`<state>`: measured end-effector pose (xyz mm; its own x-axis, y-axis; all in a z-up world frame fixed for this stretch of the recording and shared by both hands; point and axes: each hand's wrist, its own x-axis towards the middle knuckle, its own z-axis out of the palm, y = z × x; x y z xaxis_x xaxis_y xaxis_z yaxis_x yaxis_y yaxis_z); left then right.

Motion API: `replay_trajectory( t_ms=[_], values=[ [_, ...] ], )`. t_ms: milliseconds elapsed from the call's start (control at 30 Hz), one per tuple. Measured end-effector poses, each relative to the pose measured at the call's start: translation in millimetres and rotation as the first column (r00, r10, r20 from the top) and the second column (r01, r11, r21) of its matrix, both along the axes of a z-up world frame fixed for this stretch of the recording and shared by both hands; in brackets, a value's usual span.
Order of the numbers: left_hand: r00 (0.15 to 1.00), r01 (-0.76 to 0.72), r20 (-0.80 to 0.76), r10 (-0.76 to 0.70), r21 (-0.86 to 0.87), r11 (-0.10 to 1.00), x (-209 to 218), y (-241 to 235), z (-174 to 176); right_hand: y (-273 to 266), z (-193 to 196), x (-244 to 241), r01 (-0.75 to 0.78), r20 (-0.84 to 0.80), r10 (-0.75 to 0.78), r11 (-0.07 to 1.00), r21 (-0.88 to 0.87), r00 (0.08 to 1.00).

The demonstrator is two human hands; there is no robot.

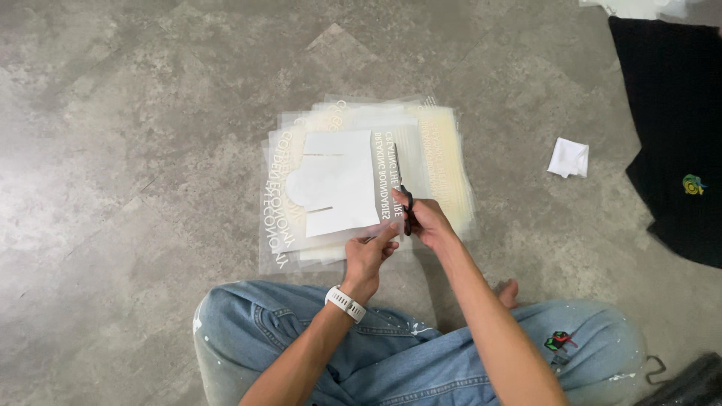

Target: The person sits on the floor and uses scissors to cut the edges of stacked transparent plastic sheets. They trim the sides of the stack, remove the cut strips, and place the finished sheets to the side.

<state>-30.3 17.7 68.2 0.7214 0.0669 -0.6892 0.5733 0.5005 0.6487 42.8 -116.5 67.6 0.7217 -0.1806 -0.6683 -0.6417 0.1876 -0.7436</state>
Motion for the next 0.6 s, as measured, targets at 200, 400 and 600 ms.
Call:
replay_trajectory(
  t_ms=[200, 400, 600],
  values=[
    [1.000, -0.012, -0.001, 0.012, -0.031, 0.999, -0.3, -3.1, 3.6, 2.3, -4.1, 7.5, -0.002, 0.013, 0.002, 1.000, 0.010, 1.000],
    [1.000, -0.010, -0.003, 0.010, -0.046, 0.999, -2.5, -3.8, 5.8, 1.6, -5.4, 13.8, 0.005, 0.014, -0.005, 1.000, 0.024, 1.000],
    [1.000, -0.007, 0.000, 0.007, -0.057, 0.998, -2.6, -4.3, 12.9, 7.4, 14.8, 20.2, 0.000, 0.016, 0.000, 1.000, 0.031, 1.000]
  ],
)
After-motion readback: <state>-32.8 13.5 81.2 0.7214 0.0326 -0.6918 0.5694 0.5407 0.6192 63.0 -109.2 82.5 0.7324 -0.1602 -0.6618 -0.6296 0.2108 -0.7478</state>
